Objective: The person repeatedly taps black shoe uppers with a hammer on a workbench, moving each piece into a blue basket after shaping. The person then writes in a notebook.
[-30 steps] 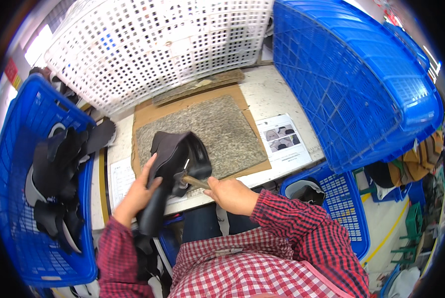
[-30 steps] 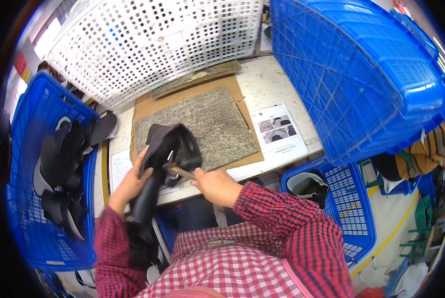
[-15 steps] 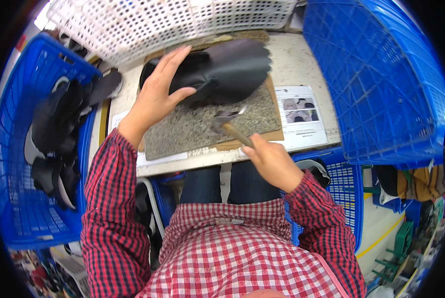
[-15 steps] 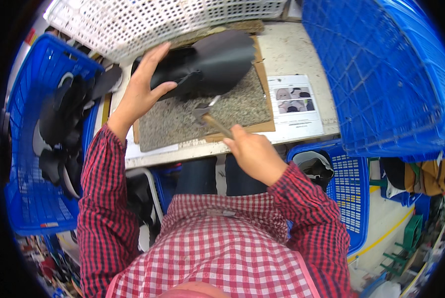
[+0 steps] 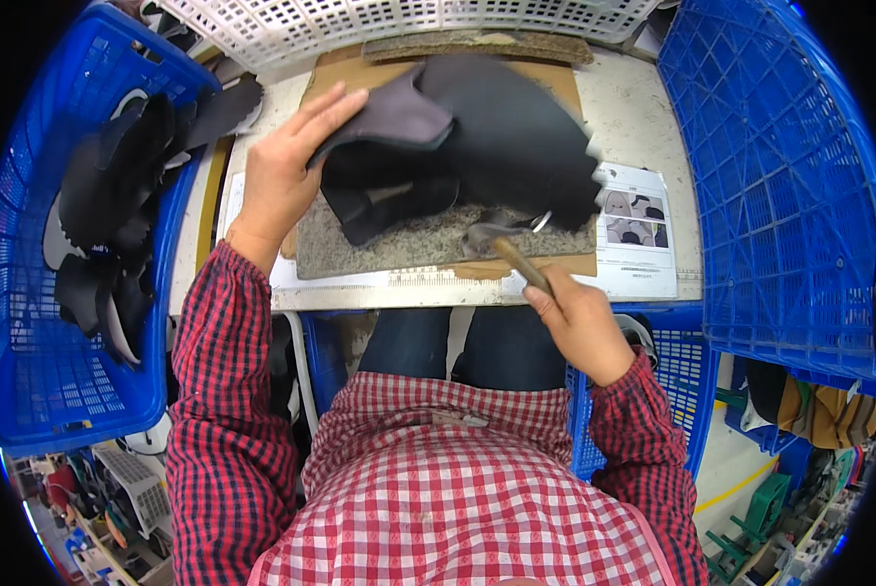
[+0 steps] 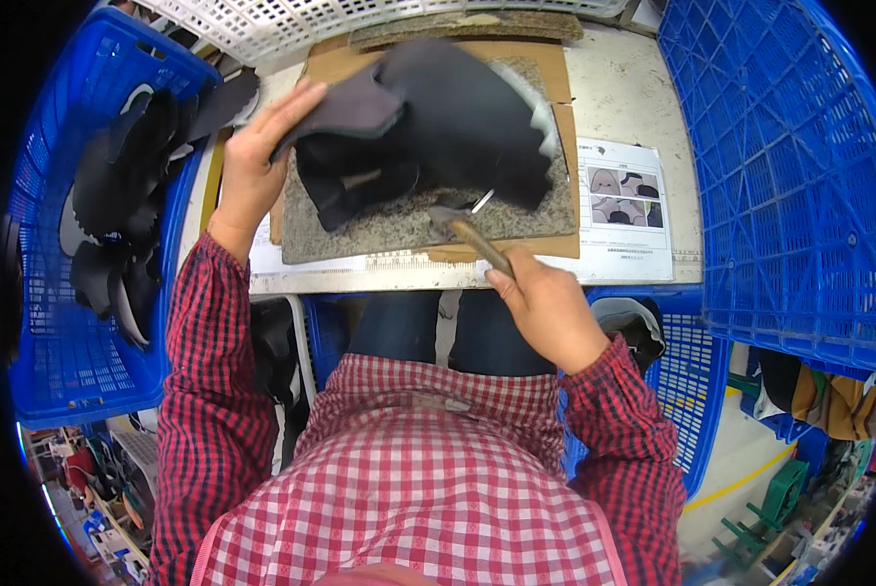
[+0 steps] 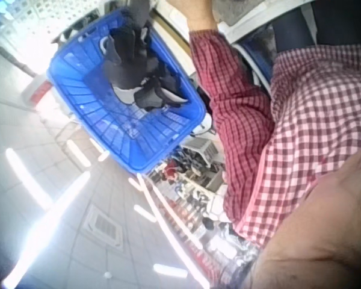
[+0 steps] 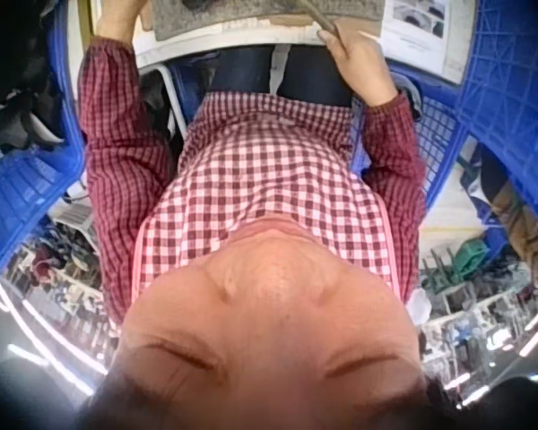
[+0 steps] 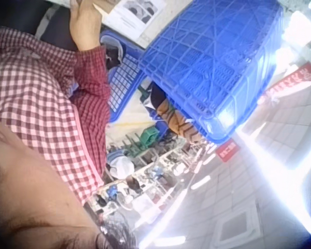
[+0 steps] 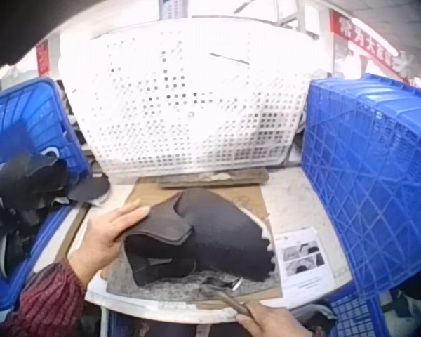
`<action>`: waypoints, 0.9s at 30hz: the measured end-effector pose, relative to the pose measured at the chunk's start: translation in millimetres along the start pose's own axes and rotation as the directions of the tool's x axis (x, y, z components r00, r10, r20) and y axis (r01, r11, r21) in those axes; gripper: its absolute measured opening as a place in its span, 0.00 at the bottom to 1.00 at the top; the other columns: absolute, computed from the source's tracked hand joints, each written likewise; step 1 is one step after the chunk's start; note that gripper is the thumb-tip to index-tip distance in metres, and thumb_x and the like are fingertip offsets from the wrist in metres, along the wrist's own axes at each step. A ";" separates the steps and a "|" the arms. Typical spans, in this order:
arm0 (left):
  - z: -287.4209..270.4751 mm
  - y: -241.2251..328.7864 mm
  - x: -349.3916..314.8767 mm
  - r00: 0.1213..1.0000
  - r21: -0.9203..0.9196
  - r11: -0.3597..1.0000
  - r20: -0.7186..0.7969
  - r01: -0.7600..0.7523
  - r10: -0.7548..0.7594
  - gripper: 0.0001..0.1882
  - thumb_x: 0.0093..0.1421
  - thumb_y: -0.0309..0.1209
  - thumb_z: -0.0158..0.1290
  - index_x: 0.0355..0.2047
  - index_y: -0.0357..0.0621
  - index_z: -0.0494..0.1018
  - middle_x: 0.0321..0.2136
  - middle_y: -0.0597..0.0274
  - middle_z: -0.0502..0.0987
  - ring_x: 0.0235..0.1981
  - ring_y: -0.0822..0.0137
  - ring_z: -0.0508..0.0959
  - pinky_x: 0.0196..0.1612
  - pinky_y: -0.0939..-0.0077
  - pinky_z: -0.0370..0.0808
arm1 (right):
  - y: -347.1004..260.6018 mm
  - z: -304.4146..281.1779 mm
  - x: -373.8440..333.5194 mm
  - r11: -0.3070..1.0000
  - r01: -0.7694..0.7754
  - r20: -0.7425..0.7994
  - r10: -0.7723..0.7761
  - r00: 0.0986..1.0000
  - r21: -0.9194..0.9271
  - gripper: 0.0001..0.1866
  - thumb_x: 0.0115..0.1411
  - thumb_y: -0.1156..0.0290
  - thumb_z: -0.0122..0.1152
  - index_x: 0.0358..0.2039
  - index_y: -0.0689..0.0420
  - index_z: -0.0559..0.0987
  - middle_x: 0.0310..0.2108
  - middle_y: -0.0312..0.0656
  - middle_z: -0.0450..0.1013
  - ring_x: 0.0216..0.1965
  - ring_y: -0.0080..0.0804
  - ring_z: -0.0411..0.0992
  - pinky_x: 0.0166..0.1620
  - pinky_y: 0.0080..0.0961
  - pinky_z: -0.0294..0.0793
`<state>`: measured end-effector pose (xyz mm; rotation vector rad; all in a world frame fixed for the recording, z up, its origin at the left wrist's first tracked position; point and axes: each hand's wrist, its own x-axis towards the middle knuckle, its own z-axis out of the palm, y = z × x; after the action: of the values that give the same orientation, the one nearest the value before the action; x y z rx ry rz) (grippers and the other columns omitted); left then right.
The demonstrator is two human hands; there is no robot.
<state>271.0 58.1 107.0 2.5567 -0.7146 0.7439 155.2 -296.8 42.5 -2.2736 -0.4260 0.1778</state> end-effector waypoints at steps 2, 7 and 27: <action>0.1 4.1 1.5 0.988 0.132 0.985 -0.092 -0.113 0.125 0.32 0.54 0.17 0.59 0.58 0.63 0.79 0.56 0.64 0.80 0.51 0.56 0.83 0.50 0.68 0.83 | -6.5 -4.9 5.5 0.999 -0.033 -0.014 0.033 0.999 0.016 0.12 0.71 0.63 0.58 0.43 0.59 0.73 0.26 0.56 0.76 0.31 0.61 0.76 0.31 0.48 0.73; 11.5 17.8 11.8 0.924 0.027 0.983 0.348 -0.180 0.160 0.29 0.55 0.27 0.66 0.58 0.62 0.79 0.59 0.64 0.78 0.56 0.55 0.80 0.58 0.65 0.79 | -16.4 -13.9 31.7 0.994 0.073 -0.046 -0.077 0.996 -0.086 0.10 0.70 0.65 0.59 0.42 0.58 0.72 0.24 0.55 0.74 0.28 0.58 0.77 0.28 0.46 0.72; 64.1 -18.4 69.4 0.904 -0.187 0.980 0.427 0.066 0.021 0.26 0.66 0.56 0.53 0.51 0.53 0.83 0.46 0.49 0.83 0.51 0.49 0.81 0.56 0.60 0.76 | -50.0 4.3 89.4 0.921 0.109 -0.008 -0.121 0.993 -0.375 0.14 0.70 0.63 0.58 0.41 0.61 0.69 0.23 0.59 0.74 0.28 0.64 0.76 0.28 0.53 0.73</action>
<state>356.7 16.7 92.8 2.5553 -0.8408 0.0848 225.2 -230.5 77.4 -2.6110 -0.6197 -0.0021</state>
